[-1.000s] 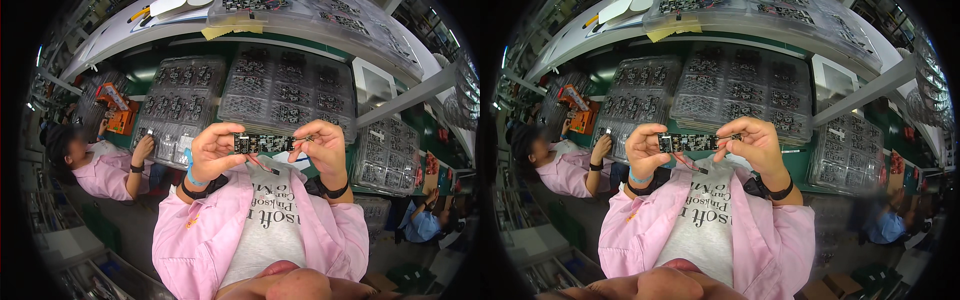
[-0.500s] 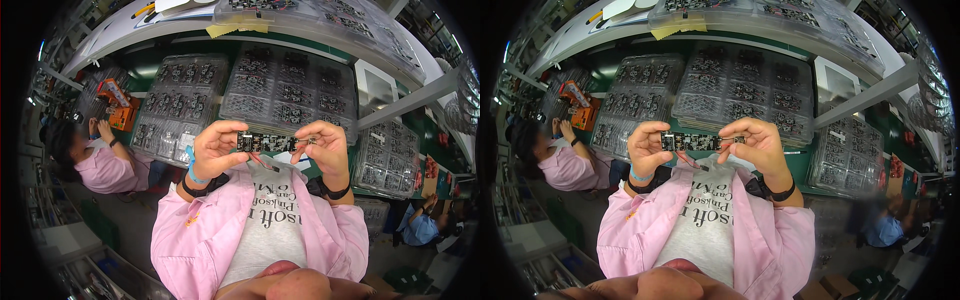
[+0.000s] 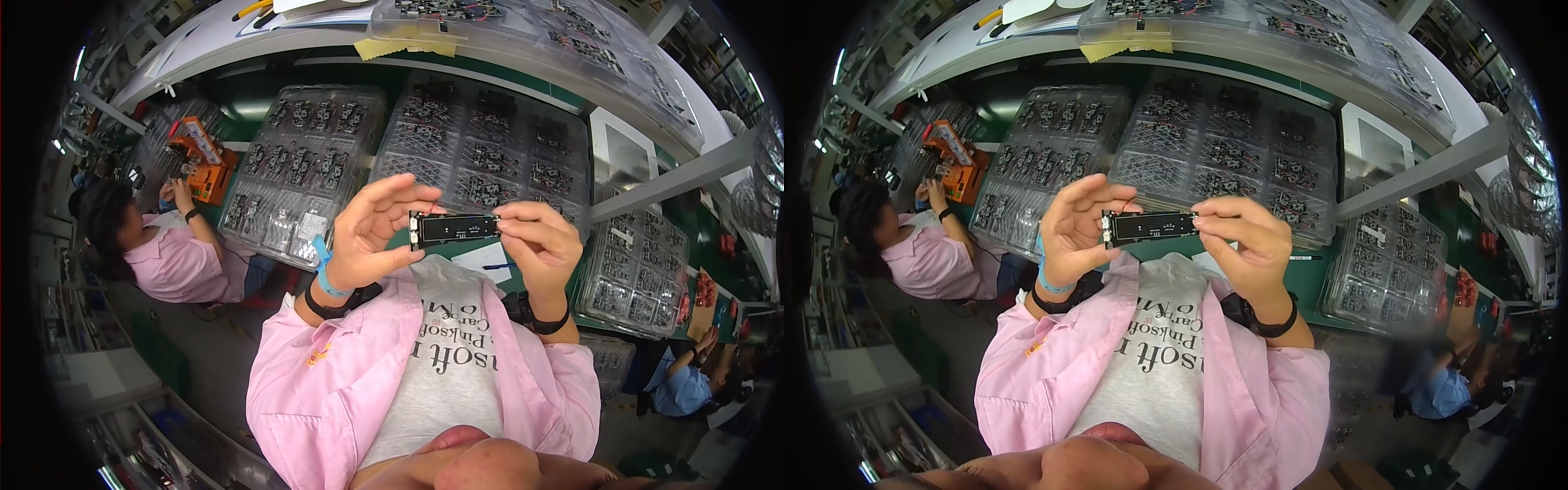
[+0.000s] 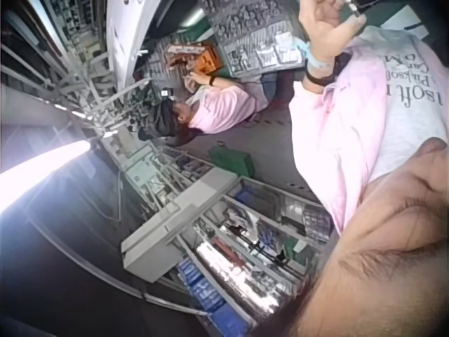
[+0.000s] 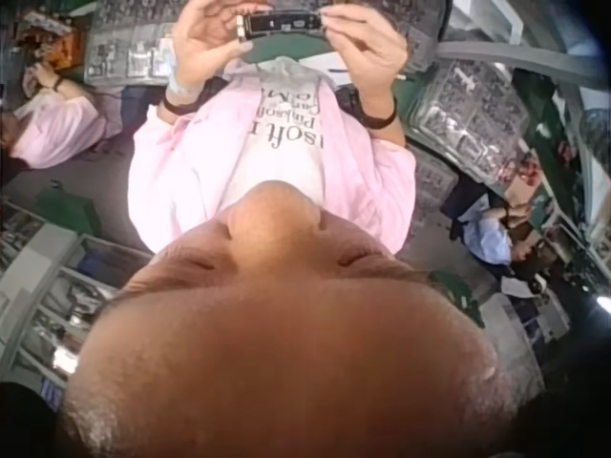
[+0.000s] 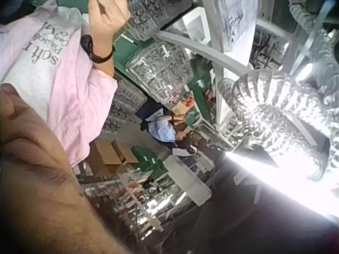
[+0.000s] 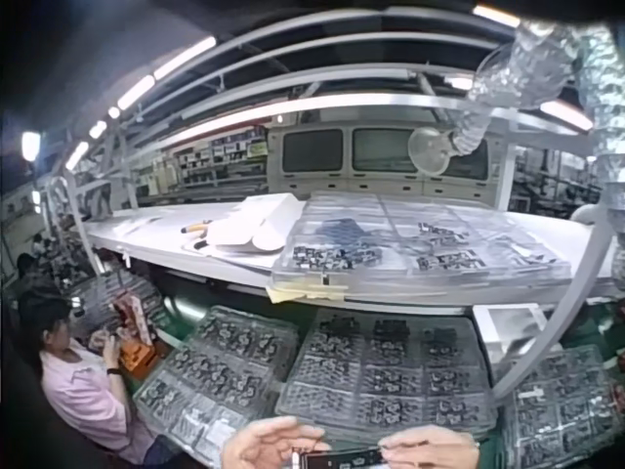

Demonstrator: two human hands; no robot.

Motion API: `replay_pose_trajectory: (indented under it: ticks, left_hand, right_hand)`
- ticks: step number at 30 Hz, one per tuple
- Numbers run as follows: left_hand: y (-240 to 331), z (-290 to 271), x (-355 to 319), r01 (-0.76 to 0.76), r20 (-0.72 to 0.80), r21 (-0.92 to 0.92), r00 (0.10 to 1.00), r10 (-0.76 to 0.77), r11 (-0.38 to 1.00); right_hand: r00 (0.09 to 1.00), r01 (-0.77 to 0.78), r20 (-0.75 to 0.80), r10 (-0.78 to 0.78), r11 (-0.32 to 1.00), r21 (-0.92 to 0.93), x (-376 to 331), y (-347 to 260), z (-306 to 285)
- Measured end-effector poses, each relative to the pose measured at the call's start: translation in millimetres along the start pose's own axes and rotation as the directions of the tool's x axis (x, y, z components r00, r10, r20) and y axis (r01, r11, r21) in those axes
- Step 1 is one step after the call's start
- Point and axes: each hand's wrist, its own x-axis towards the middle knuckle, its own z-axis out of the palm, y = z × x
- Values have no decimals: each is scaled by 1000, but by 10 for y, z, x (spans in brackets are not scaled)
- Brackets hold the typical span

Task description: Inspecting and handling printed circuit boards at an assembly station.

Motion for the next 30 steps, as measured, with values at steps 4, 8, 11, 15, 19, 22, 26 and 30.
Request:
replay_pose_trajectory:
  ticks: [4,8,11,15,19,22,26,30]
  left_hand:
    - [-11,-36,21,-131,93,73,988,124,989]
    - [-15,-57,7,-120,119,55,986,113,991]
    - [-23,-114,-1,-154,163,98,977,137,983]
    - [-38,-137,1,-169,183,102,972,149,980]
    - [-38,-84,2,-134,111,39,985,128,990]
    - [-33,-64,-2,-92,75,-13,993,93,996]
    - [-27,-84,3,-17,100,-53,995,22,998]
    - [-35,-93,30,53,159,-51,986,-44,997]
  right_hand:
    - [992,115,-35,-120,986,-124,-43,-54,88]
    - [989,135,-42,-141,984,-112,-44,-41,101]
    - [990,130,-38,-133,988,-86,-50,-28,107]
    - [992,121,-30,-123,990,-75,-43,-17,100]
    - [992,128,-14,-129,989,-81,-43,-6,87]
    - [992,129,9,-129,988,-83,-59,33,53]
    - [993,55,71,-89,920,387,-10,178,-3]
    - [998,-22,-50,38,959,284,91,205,5]
